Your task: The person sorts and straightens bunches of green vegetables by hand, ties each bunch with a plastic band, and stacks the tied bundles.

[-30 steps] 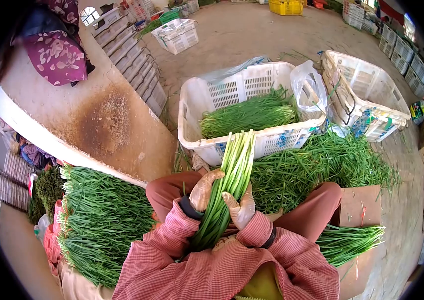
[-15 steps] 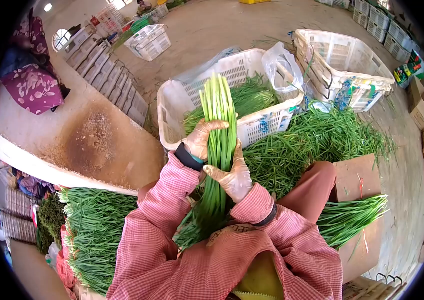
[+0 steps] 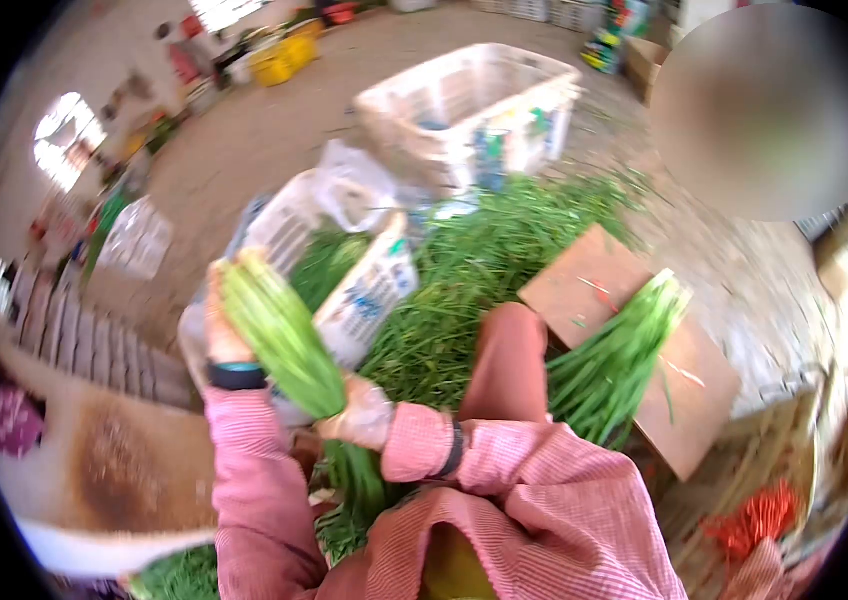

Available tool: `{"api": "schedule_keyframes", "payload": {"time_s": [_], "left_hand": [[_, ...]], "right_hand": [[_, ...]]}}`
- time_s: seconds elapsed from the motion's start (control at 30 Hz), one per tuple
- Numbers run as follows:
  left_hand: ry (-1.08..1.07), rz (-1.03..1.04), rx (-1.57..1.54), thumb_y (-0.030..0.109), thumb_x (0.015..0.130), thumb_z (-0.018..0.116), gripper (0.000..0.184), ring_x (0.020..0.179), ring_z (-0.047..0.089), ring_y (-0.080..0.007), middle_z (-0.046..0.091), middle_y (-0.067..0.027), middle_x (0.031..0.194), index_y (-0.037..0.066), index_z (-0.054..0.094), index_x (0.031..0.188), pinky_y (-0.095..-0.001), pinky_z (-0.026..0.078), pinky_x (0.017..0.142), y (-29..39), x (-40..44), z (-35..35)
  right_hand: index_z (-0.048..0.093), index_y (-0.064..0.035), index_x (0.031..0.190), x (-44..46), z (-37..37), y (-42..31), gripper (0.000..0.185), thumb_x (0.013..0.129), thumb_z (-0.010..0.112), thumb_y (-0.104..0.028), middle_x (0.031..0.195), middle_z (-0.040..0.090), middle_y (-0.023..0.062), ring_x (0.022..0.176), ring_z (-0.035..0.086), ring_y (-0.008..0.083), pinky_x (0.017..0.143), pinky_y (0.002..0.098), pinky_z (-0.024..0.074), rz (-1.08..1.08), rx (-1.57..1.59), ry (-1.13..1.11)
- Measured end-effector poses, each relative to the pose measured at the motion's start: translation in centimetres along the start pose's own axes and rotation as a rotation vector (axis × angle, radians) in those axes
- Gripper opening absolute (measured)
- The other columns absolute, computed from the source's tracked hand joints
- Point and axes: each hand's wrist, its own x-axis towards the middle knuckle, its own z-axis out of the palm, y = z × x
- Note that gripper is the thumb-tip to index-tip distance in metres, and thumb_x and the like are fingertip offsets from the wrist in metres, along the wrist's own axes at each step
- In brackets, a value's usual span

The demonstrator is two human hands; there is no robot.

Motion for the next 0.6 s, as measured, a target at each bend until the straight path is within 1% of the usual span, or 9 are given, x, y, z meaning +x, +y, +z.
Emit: {"api": "schedule_keyframes", "payload": {"time_s": [0.03, 0.07, 0.13, 0.17, 0.2, 0.27, 0.33, 0.4, 0.6], "left_hand": [[-0.1, 0.052, -0.011, 0.027, 0.09, 0.042, 0.03, 0.095, 0.055, -0.0158, 0.058, -0.006, 0.105, 0.007, 0.051, 0.11, -0.0308, 0.043, 0.086, 2.1, 2.8, -5.1], [-0.817, -0.392, -0.062, 0.023, 0.091, 0.038, 0.025, 0.079, 0.055, -0.0113, 0.058, -0.001, 0.083, 0.01, 0.053, 0.107, -0.0243, 0.041, 0.083, 4.2, 6.3, -6.1], [0.184, 0.261, 0.067, 0.014, 0.091, 0.041, 0.018, 0.045, 0.03, -0.0074, 0.032, 0.0023, 0.055, 0.007, 0.054, 0.082, -0.0214, 0.036, 0.05, 7.1, 8.7, -10.1], [0.096, 0.256, 0.04, 0.013, 0.091, 0.041, 0.015, 0.045, 0.03, -0.007, 0.031, 0.0022, 0.055, 0.005, 0.053, 0.094, -0.0209, 0.033, 0.049, 9.5, 10.1, -12.6], [0.012, 0.268, 0.015, 0.012, 0.091, 0.041, 0.021, 0.046, 0.029, -0.0067, 0.031, 0.0021, 0.055, 0.002, 0.052, 0.106, -0.0205, 0.031, 0.048, 10.9, 10.3, -13.7], [0.087, 0.239, 0.112, 0.013, 0.09, 0.042, 0.035, 0.048, 0.03, -0.0066, 0.032, 0.0026, 0.058, 0.001, 0.041, 0.122, -0.0199, 0.028, 0.047, 11.1, 9.6, -13.8], [-0.12, 0.121, 0.196, 0.013, 0.09, 0.044, 0.035, 0.053, 0.038, -0.0068, 0.041, 0.0031, 0.065, 0.001, 0.042, 0.122, -0.0199, 0.034, 0.049, 9.8, 8.8, -14.3], [0.286, 0.09, 0.272, 0.016, 0.088, 0.048, 0.037, 0.063, 0.047, -0.0067, 0.052, 0.0032, 0.076, 0.001, 0.042, 0.121, -0.0197, 0.041, 0.055, 6.1, 5.7, -10.2], [0.355, -0.067, 0.357, 0.02, 0.083, 0.054, 0.032, 0.076, 0.052, -0.006, 0.057, 0.0044, 0.09, 0.011, 0.052, 0.114, -0.02, 0.045, 0.063, 2.2, 6.4, -15.8]], "right_hand": [[0.051, -0.0063, 0.11, -0.1, 0.1, 1.5, 0.052, 0.062, 0.067, -0.016, 0.101, 0.058, 0.0119, 0.093, 0.054, 0.0238, 0.083, 0.0314, 0.0426, 0.005, 0.041, 0.042], [0.051, -0.0059, 0.11, -1.0, -1.1, -0.2, 0.053, 0.061, 0.067, -0.016, 0.098, 0.059, 0.0121, 0.092, 0.055, 0.0235, 0.082, 0.0316, 0.0428, 0.075, 0.077, 0.025], [0.045, -0.001, 0.114, -2.2, -4.4, -4.5, 0.057, 0.063, 0.07, -0.007, 0.101, 0.059, 0.0064, 0.096, 0.054, 0.0158, 0.087, 0.0278, 0.0431, 0.321, 0.135, -0.054], [0.045, 0.0004, 0.111, -3.1, -6.9, -6.6, 0.057, 0.06, 0.071, -0.006, 0.092, 0.059, 0.0085, 0.086, 0.057, 0.0178, 0.079, 0.029, 0.0471, 0.426, 0.415, -0.058], [0.046, 0.0006, 0.108, -4.0, -9.4, -8.0, 0.053, 0.061, 0.069, -0.006, 0.09, 0.058, 0.0096, 0.079, 0.057, 0.0176, 0.072, 0.0292, 0.049, 0.426, 0.188, 0.023], [0.046, 0.0001, 0.109, -7.8, -15.4, -13.4, 0.052, 0.063, 0.067, -0.005, 0.09, 0.057, 0.0091, 0.078, 0.056, 0.0167, 0.069, 0.0287, 0.0494, 0.375, 0.326, 0.159], [0.048, 0.0004, 0.109, -12.9, -20.1, -17.4, 0.052, 0.061, 0.068, -0.006, 0.089, 0.058, 0.0082, 0.077, 0.058, 0.017, 0.07, 0.0296, 0.0493, 0.225, 0.488, 0.45], [0.047, -0.0015, 0.111, -18.6, -24.2, -19.6, 0.053, 0.062, 0.066, -0.002, 0.087, 0.057, 0.0066, 0.074, 0.058, 0.0173, 0.068, 0.0297, 0.0502, 0.194, 0.461, 0.674], [0.046, -0.0016, 0.111, -28.4, -28.7, -19.8, 0.046, 0.069, 0.063, -0.008, 0.078, 0.055, 0.0054, 0.063, 0.057, 0.0181, 0.055, 0.0355, 0.0522, 0.419, 0.279, 1.315]]}}
